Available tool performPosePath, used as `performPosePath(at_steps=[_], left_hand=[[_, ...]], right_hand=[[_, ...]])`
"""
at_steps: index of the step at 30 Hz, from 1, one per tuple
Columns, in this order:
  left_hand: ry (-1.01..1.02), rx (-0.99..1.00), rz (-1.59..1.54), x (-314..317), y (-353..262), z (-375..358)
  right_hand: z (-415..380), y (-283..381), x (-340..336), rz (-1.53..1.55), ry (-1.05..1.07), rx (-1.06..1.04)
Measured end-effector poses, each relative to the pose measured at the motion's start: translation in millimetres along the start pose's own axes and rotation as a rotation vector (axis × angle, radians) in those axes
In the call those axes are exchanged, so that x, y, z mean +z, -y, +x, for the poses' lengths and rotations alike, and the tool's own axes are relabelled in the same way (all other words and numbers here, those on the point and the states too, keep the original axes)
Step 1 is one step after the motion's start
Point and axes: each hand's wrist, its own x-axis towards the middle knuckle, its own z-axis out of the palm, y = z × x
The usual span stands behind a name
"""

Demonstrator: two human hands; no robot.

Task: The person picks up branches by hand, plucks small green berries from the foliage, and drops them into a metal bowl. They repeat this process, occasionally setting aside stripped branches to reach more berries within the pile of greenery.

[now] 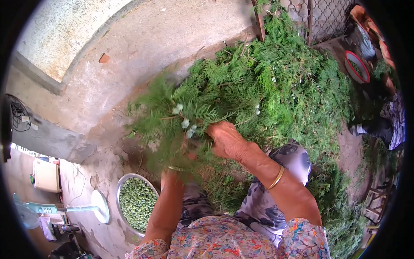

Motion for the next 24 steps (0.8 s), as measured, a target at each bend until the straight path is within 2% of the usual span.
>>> performPosePath(at_steps=[3, 5, 6, 8, 9, 11, 14, 17, 20, 22, 24], left_hand=[[0.039, 0.009, 0.077, -7, 2, 1], [0.053, 0.018, 0.120, -9, 4, 1], [0.056, 0.017, 0.138, -10, 5, 1], [0.052, 0.020, 0.180, -12, 6, 0], [0.049, 0.023, 0.204, -13, 7, -1], [0.036, 0.033, 0.265, -16, 7, -2], [-0.024, 0.079, 0.409, -21, 2, -8], [-0.198, 0.104, 0.621, -18, -18, -33], [-0.379, 0.144, 0.695, 0, -46, -62], [-0.440, 0.272, 0.599, 34, -64, -78], [-0.375, 0.497, 0.448, 56, -82, -93]], right_hand=[[0, 6, -8, 0.084, 0.104, 0.025], [2, 12, -11, 0.301, -0.001, 0.129], [4, 15, -13, 0.300, -0.001, 0.130], [7, 20, -15, 0.378, -0.067, 0.355], [4, 10, -6, 0.378, -0.066, 0.355], [-5, -17, 19, 0.260, -0.010, 0.300], [-3, -5, 10, 0.079, -0.050, 0.235], [-4, -9, 12, -0.058, -0.155, 0.212], [1, 9, -8, -0.169, -0.148, 0.250], [1, 5, -6, -0.187, -0.161, 0.253], [1, 6, -4, -0.200, -0.169, 0.247]])
